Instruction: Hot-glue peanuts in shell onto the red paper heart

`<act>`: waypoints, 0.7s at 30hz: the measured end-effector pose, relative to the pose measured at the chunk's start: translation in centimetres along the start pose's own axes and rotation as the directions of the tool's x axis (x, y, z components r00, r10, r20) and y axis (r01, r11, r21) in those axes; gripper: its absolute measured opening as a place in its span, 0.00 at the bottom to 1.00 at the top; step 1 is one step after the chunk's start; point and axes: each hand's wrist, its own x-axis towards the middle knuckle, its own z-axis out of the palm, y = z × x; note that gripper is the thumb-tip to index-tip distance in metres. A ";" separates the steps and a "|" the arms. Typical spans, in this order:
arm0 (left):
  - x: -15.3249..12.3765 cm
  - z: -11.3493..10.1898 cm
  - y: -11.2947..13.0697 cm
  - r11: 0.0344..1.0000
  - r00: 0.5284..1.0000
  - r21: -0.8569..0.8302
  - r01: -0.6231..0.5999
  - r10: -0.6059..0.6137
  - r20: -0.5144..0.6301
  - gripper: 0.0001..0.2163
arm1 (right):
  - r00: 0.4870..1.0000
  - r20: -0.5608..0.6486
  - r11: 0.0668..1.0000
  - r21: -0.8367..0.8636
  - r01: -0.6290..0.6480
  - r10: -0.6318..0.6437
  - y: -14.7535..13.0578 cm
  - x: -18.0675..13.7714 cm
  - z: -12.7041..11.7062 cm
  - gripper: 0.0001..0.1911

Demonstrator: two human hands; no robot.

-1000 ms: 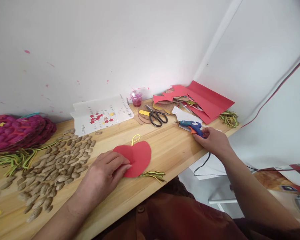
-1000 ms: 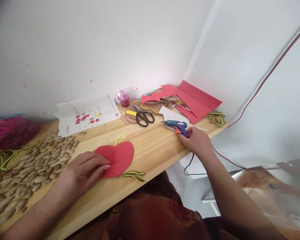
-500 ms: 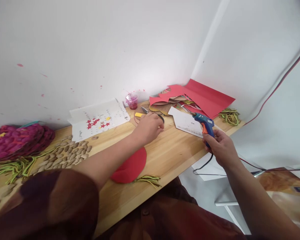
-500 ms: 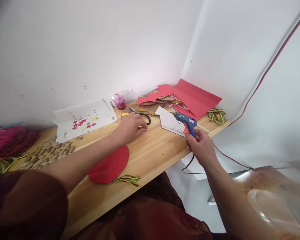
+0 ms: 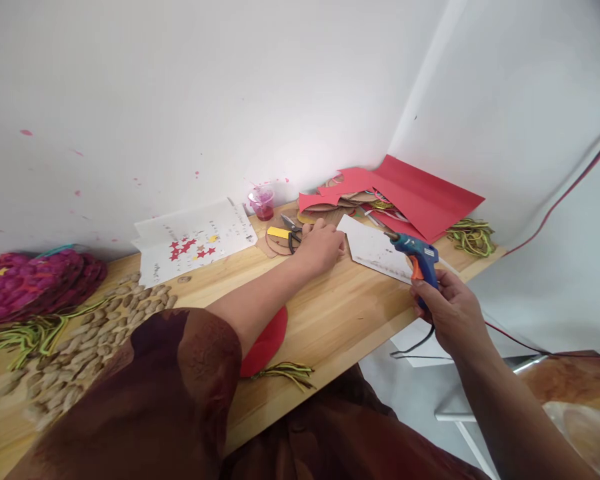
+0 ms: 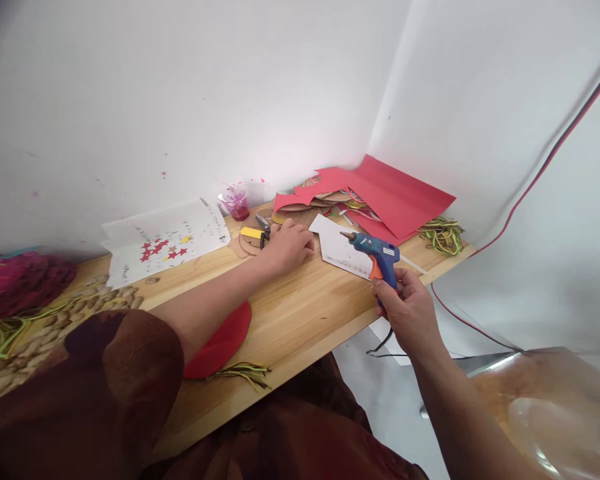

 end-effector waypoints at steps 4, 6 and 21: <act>-1.6 -2.0 -0.5 0.994 0.999 -0.100 0.045 -0.047 -0.012 0.06 | 1.000 -0.017 1.000 0.021 -0.012 0.013 -0.3 -0.2 0.3 0.17; -2.2 -2.4 -0.8 0.990 0.997 -0.127 0.067 -0.070 -0.019 0.07 | 1.000 -0.026 0.999 0.030 -0.014 0.015 -0.5 -0.3 0.7 0.16; 1.3 1.0 1.2 0.999 0.997 -0.048 0.013 -0.009 0.078 0.11 | 1.000 0.000 1.000 0.025 0.002 -0.002 -0.3 -0.5 0.9 0.16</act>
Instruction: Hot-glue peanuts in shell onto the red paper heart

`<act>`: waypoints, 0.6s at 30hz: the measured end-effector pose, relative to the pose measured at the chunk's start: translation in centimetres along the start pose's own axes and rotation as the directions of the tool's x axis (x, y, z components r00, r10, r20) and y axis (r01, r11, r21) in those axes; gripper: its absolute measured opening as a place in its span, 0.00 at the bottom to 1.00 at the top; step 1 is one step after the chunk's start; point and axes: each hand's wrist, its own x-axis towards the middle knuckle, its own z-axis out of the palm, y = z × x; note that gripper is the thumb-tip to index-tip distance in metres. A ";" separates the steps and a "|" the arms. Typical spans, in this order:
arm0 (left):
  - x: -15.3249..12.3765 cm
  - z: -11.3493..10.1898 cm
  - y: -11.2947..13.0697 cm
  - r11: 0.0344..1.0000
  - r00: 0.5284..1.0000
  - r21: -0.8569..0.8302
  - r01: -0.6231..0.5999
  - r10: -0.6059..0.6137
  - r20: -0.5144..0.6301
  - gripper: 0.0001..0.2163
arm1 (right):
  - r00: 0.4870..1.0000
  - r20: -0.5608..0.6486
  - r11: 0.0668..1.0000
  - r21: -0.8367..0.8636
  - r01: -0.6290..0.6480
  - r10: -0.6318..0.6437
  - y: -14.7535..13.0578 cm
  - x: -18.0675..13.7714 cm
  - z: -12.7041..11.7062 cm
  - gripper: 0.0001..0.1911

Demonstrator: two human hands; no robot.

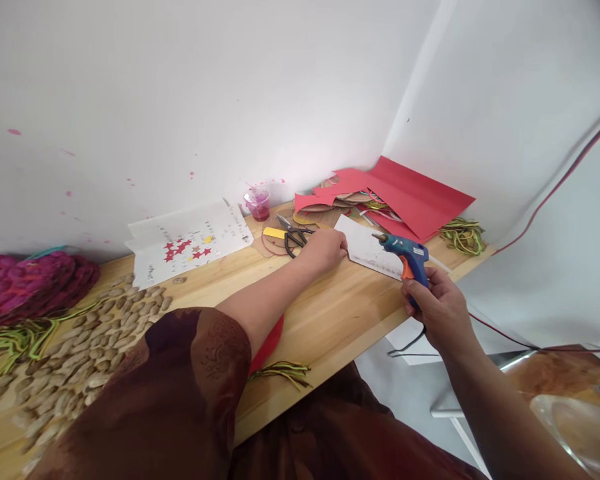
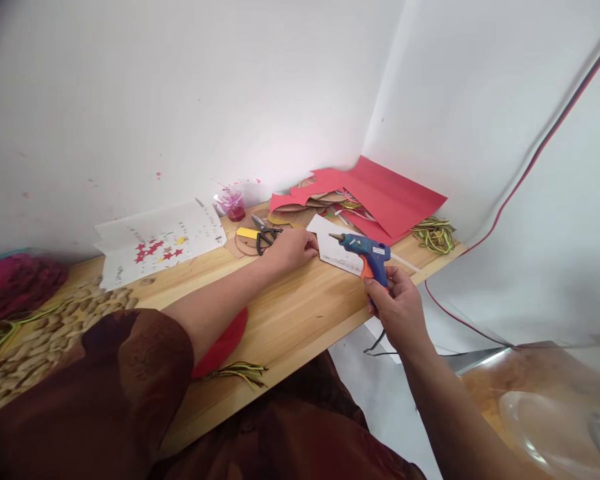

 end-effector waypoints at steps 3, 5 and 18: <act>0.2 -0.4 0.4 0.998 0.999 0.060 -0.012 0.010 0.036 0.11 | 1.000 0.008 1.000 -0.014 0.005 -0.005 0.0 0.0 0.0 0.15; 0.3 -0.7 0.7 0.995 0.998 0.097 -0.021 0.015 0.059 0.11 | 1.000 0.008 1.000 -0.019 0.002 -0.002 0.0 -0.1 0.0 0.15; -0.4 -0.1 2.0 0.977 0.999 0.212 -0.037 0.032 0.031 0.14 | 1.000 0.003 1.000 -0.001 -0.012 0.012 -0.2 -0.2 0.2 0.17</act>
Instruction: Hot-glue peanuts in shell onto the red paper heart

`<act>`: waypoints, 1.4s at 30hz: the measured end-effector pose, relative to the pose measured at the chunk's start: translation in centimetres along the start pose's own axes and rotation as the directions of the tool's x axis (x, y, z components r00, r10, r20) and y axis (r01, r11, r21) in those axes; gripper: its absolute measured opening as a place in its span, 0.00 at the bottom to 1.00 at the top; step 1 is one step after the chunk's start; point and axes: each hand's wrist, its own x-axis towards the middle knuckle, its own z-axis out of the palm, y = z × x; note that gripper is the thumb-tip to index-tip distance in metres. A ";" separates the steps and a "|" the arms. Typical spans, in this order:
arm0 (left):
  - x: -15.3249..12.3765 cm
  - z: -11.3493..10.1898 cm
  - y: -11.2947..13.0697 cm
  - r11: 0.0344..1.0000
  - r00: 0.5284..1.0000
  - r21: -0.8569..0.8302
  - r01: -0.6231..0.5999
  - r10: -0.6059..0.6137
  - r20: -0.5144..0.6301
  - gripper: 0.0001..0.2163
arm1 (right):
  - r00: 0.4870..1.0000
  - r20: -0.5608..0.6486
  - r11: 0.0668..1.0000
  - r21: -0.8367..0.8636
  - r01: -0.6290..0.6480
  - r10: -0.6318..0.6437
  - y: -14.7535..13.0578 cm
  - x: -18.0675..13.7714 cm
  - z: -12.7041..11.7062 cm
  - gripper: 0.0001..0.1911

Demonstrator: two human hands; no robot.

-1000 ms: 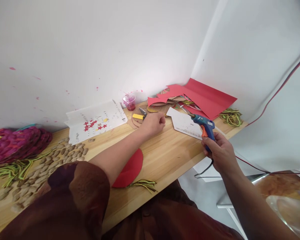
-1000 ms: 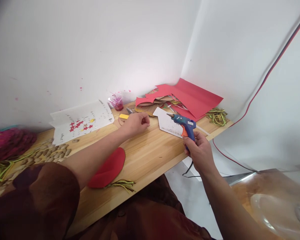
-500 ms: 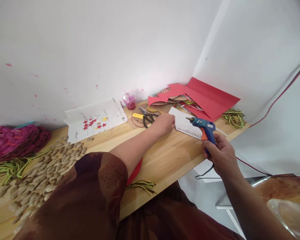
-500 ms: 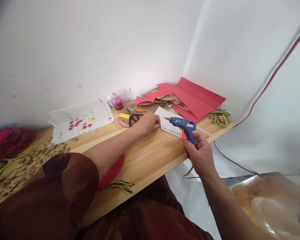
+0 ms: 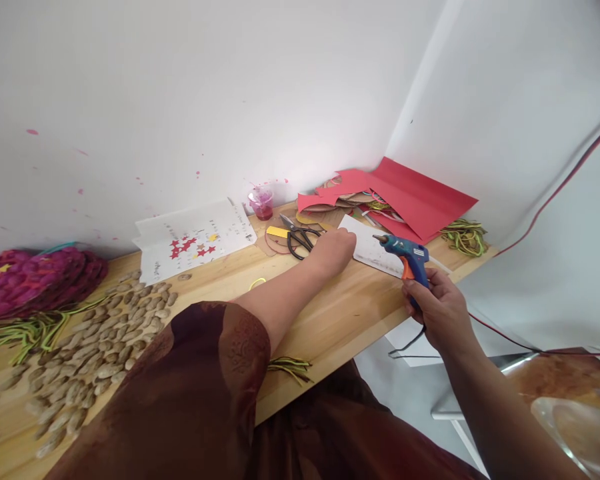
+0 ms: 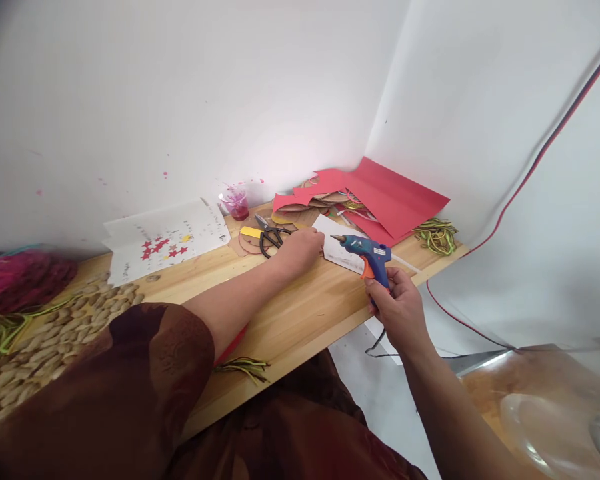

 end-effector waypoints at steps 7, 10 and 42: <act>0.5 0.3 -0.6 0.999 1.000 -0.034 0.008 -0.008 0.001 0.13 | 1.000 0.007 1.000 0.026 0.002 -0.003 0.2 0.3 -0.2 0.17; 0.5 0.1 -1.3 0.998 1.000 -0.066 -0.015 0.017 0.020 0.10 | 1.000 0.010 0.999 0.040 0.004 -0.005 0.4 0.3 -0.3 0.17; 0.1 0.5 -1.1 0.996 0.999 -0.094 -0.014 0.012 -0.031 0.13 | 1.000 0.017 1.000 0.003 0.013 -0.013 0.4 0.5 -0.1 0.18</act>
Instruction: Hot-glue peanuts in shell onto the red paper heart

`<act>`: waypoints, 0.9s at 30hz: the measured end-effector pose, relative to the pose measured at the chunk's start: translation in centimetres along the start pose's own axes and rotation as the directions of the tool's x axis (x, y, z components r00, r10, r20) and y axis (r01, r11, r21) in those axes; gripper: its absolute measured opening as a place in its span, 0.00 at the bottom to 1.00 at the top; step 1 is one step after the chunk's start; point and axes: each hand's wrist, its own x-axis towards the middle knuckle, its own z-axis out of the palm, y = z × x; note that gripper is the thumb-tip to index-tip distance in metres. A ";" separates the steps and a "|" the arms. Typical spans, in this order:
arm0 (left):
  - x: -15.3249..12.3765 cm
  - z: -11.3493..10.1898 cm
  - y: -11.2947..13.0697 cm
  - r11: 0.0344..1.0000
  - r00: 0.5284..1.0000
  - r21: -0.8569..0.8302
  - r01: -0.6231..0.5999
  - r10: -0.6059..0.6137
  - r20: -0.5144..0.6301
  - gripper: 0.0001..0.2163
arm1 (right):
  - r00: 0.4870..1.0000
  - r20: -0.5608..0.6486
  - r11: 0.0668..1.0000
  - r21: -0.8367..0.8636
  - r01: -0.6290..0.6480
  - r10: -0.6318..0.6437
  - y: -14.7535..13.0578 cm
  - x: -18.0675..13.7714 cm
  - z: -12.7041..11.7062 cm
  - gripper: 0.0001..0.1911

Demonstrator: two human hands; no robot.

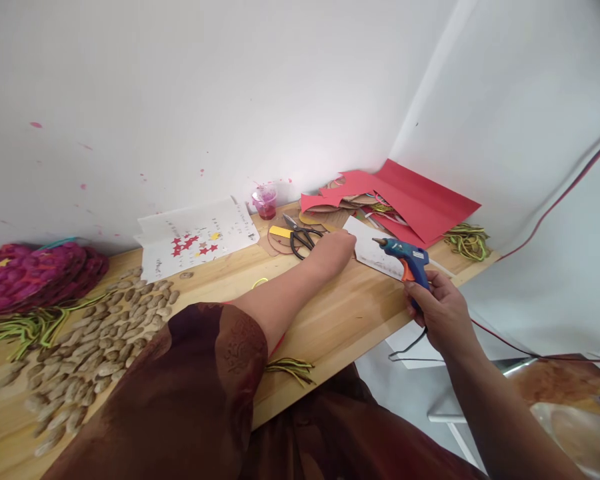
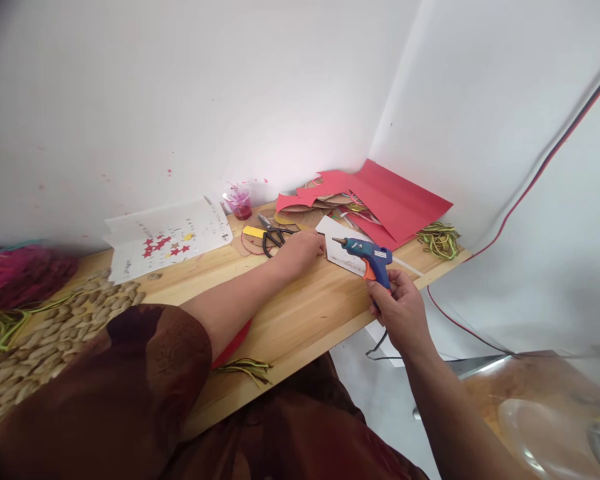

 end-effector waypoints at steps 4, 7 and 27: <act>-0.1 0.1 0.6 0.998 1.000 0.055 0.011 -0.011 0.001 0.14 | 1.000 0.002 1.000 -0.007 -0.015 0.015 0.0 0.2 0.0 0.18; -0.2 0.3 0.9 0.996 1.000 0.083 0.025 -0.025 -0.004 0.14 | 1.000 -0.007 1.000 -0.009 -0.008 0.008 0.0 0.3 0.1 0.18; 0.0 1.2 0.8 0.974 0.999 0.222 -0.037 0.044 -0.029 0.13 | 0.999 -0.029 1.000 0.016 0.018 -0.017 -0.1 0.5 0.2 0.17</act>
